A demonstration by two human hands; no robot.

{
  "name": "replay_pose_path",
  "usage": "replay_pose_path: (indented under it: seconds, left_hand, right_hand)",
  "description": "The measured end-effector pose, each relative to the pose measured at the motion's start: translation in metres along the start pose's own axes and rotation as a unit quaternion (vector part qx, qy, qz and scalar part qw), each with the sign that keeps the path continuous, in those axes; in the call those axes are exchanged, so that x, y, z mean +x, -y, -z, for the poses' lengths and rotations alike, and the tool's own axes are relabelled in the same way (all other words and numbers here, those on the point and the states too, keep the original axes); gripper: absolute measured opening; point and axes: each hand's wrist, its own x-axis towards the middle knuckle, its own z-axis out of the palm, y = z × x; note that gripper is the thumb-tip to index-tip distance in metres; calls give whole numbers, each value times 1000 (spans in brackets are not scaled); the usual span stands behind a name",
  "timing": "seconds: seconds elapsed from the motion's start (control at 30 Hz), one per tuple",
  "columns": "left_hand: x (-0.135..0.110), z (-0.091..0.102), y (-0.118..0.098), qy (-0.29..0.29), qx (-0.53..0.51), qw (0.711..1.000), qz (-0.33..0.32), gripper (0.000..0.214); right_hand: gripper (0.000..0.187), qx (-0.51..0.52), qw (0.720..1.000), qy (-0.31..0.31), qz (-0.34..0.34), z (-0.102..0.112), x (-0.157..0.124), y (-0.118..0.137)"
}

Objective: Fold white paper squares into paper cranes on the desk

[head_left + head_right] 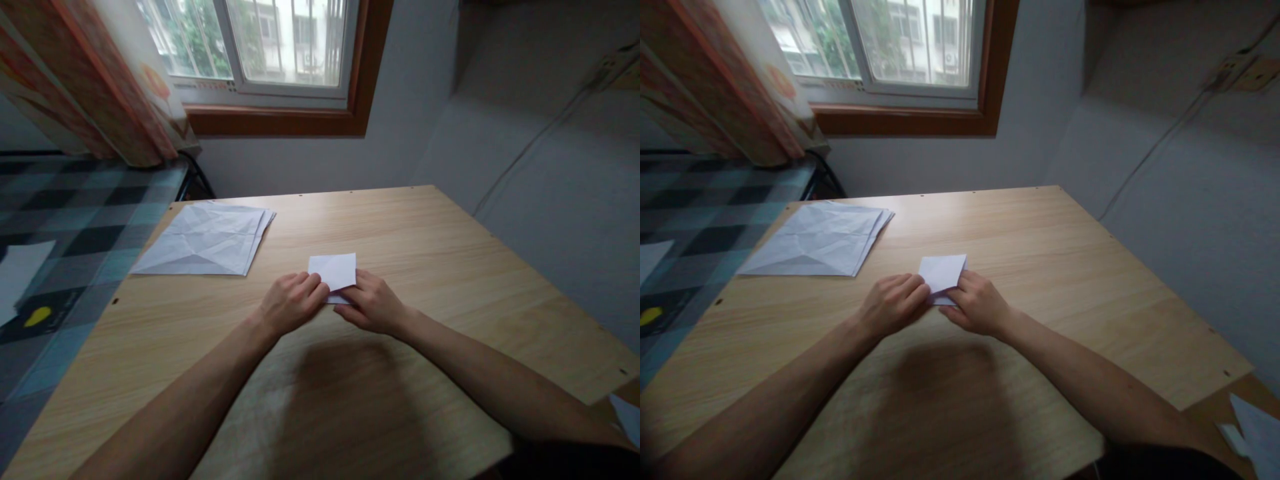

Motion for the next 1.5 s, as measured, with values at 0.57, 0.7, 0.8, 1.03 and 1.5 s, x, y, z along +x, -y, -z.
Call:
replay_pose_path:
  seconds: [0.57, 0.7, 0.8, 1.03, 1.5]
  left_hand:
    - [2, 4, -2, -139, 4, 990, -26, 11]
    - [2, 4, 2, -72, 18, 997, -14, 9]
    - [1, 5, 6, 29, 12, 999, 7, 18]
    - [0, 9, 14, 98, -6, 995, 18, 27]
    - [-3, -1, 13, -22, -13, 1000, 9, 8]
  right_hand:
    - [24, 24, 995, 97, 29, -7, 9, -2]
    - [23, 26, 995, 87, 33, -6, 8, -3]
    - [26, 44, 996, 66, 42, -5, 6, -8]
    - [22, 73, 996, 45, 32, -1, 1, -23]
    - [28, -18, 999, 0, -41, 1, 2, -11]
